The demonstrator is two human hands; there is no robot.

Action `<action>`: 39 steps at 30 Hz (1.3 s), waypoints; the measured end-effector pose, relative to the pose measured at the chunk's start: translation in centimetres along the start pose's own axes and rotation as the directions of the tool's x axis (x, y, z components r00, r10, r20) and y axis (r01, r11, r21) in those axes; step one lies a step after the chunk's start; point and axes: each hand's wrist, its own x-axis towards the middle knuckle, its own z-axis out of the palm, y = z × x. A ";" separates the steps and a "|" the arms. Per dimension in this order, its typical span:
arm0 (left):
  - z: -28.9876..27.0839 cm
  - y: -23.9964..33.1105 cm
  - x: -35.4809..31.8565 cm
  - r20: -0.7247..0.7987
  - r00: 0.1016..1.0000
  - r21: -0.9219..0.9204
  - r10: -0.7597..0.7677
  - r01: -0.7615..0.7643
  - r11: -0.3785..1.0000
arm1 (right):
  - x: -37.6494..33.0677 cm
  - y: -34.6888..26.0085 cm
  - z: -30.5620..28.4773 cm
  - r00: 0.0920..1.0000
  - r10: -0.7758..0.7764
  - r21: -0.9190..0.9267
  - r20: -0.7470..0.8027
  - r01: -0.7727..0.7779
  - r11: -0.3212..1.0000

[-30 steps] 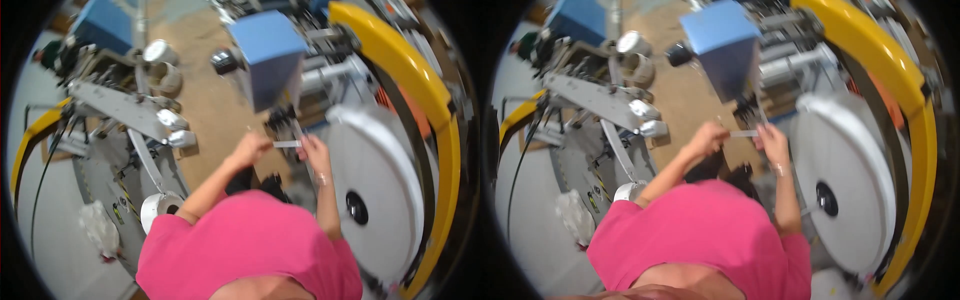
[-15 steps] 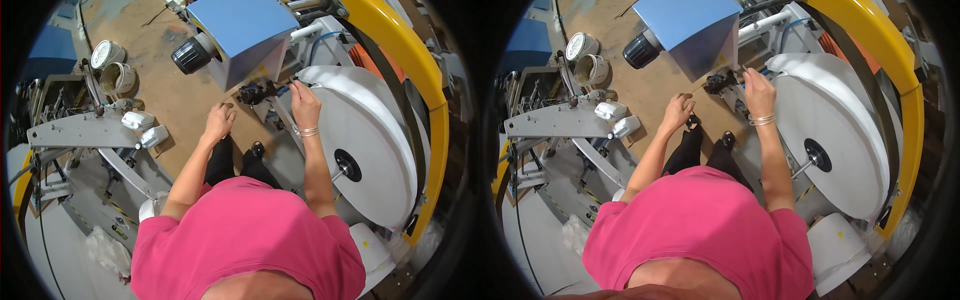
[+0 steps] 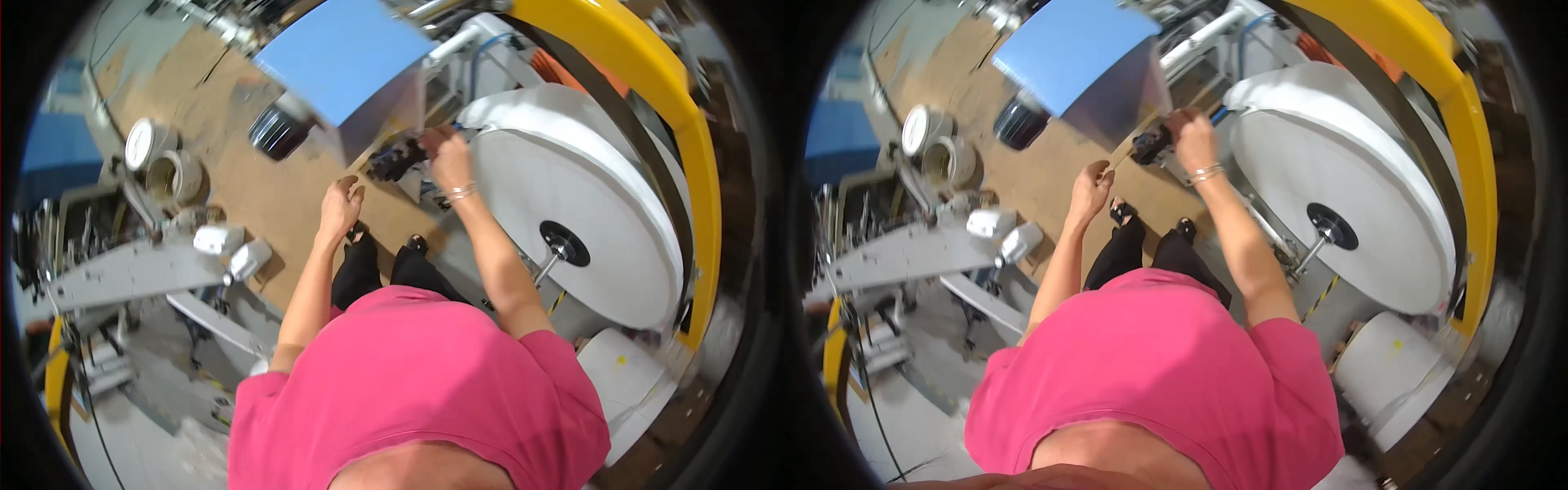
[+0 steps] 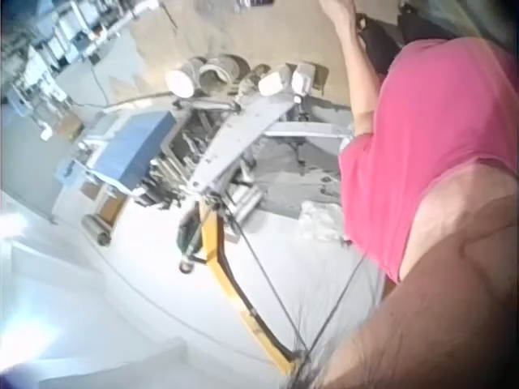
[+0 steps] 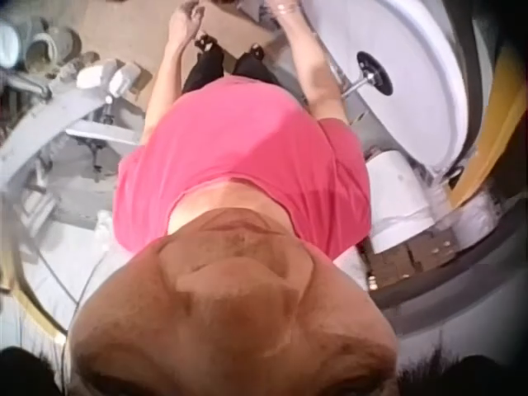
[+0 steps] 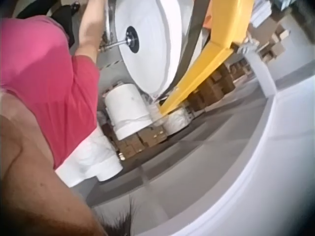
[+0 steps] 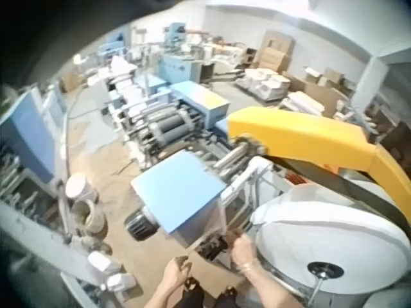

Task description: Mounting a large roll of white paper onto an industrial processing machine and preparing the feed.

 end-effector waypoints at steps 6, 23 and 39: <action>4.1 -2.2 6.5 0.060 0.992 -0.200 0.113 -0.099 0.975 | -3.9 0.8 8.8 0.921 0.294 -0.124 0.255 -0.270 0.955; 7.1 -1.2 12.1 0.533 0.829 -0.808 0.165 0.442 0.389 | -3.3 -1.8 7.7 0.615 0.755 0.291 0.229 -0.783 0.549; 9.7 -1.3 13.5 0.346 0.929 -0.725 -0.134 0.355 0.590 | -1.4 1.5 8.7 0.564 0.766 0.010 0.308 -0.808 0.590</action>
